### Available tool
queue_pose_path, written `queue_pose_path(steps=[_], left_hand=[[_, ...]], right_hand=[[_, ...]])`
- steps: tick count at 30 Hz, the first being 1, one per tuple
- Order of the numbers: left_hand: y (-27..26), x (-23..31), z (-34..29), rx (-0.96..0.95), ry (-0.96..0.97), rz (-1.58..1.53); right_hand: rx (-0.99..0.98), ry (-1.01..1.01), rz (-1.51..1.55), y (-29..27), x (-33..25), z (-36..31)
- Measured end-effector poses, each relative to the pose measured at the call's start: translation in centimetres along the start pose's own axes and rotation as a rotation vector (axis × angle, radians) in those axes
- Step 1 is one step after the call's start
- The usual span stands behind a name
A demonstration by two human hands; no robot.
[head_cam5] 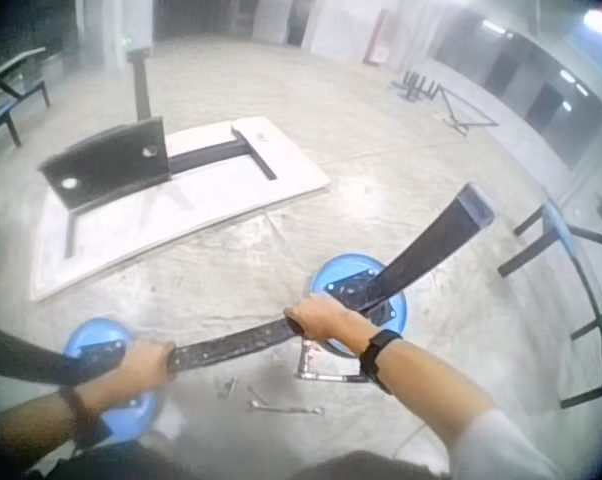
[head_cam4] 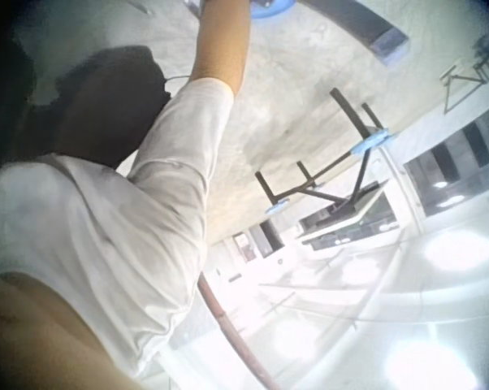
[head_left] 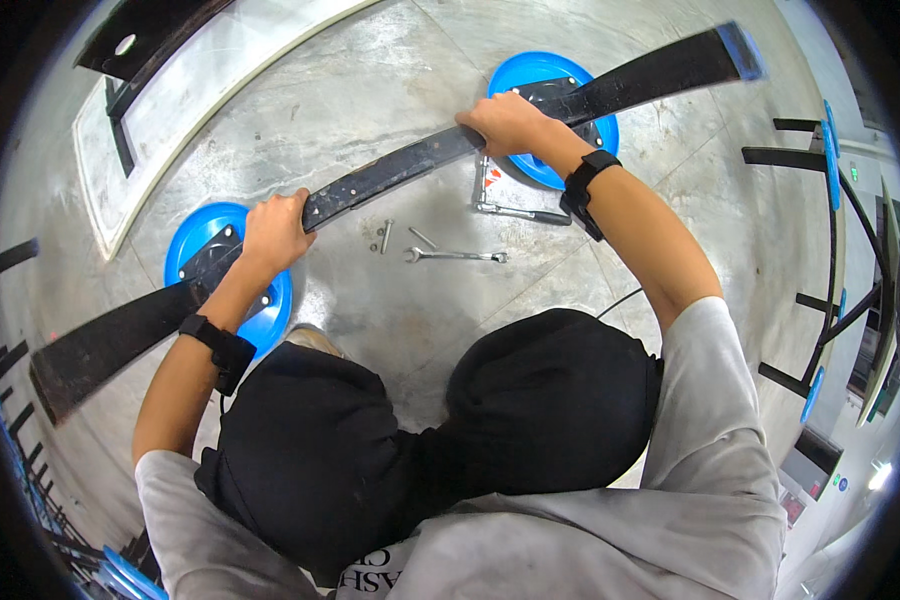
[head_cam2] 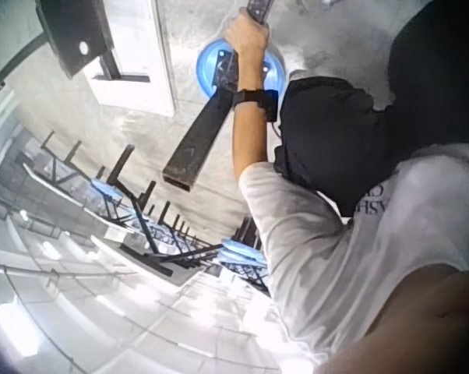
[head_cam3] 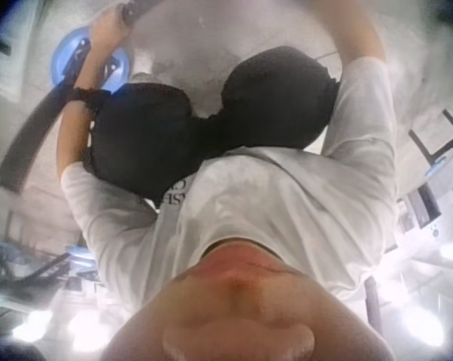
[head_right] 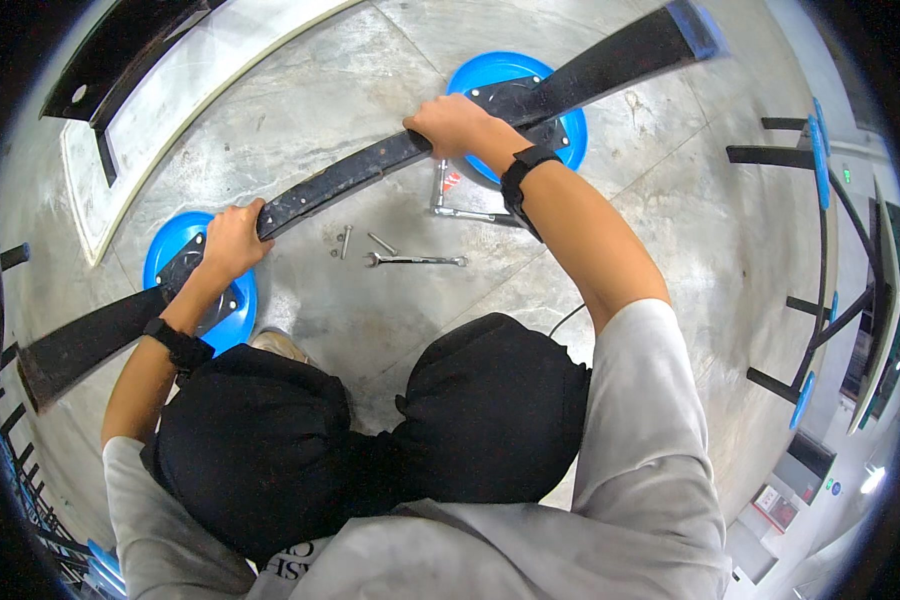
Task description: The person unscrews bolts from a black metal table frame using a socket wrench and then picks up small nuts and bolts from the floor.
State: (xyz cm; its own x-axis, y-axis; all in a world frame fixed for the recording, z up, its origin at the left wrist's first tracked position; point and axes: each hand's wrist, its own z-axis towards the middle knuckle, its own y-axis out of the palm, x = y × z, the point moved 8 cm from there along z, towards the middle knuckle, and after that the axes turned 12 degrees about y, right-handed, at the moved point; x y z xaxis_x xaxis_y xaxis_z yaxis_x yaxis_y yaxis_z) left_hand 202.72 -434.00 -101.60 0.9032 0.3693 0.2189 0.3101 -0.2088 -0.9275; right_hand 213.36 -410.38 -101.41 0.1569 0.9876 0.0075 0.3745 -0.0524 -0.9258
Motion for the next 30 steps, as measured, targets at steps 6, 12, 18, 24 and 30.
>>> queue_pose_path(steps=[6,12,18,24,30], left_hand=[[1.1,0.0,1.4,-0.039,-0.030,-0.018],[0.5,0.4,1.4,-0.061,-0.019,-0.113],[1.3,1.0,1.5,-0.151,0.023,-0.249],[0.9,2.2,0.7,-0.033,0.096,-0.305],[-1.3,4.2,-0.8,0.086,0.293,-0.212]], right_hand=[[0.096,0.083,0.182,1.9,1.5,-1.3],[0.430,0.067,0.362,4.6,0.3,-10.4],[0.041,0.359,0.355,15.2,2.1,-11.2],[0.170,0.375,0.385,18.0,0.1,-10.8],[0.155,0.420,0.704,18.1,-0.9,-12.1]])
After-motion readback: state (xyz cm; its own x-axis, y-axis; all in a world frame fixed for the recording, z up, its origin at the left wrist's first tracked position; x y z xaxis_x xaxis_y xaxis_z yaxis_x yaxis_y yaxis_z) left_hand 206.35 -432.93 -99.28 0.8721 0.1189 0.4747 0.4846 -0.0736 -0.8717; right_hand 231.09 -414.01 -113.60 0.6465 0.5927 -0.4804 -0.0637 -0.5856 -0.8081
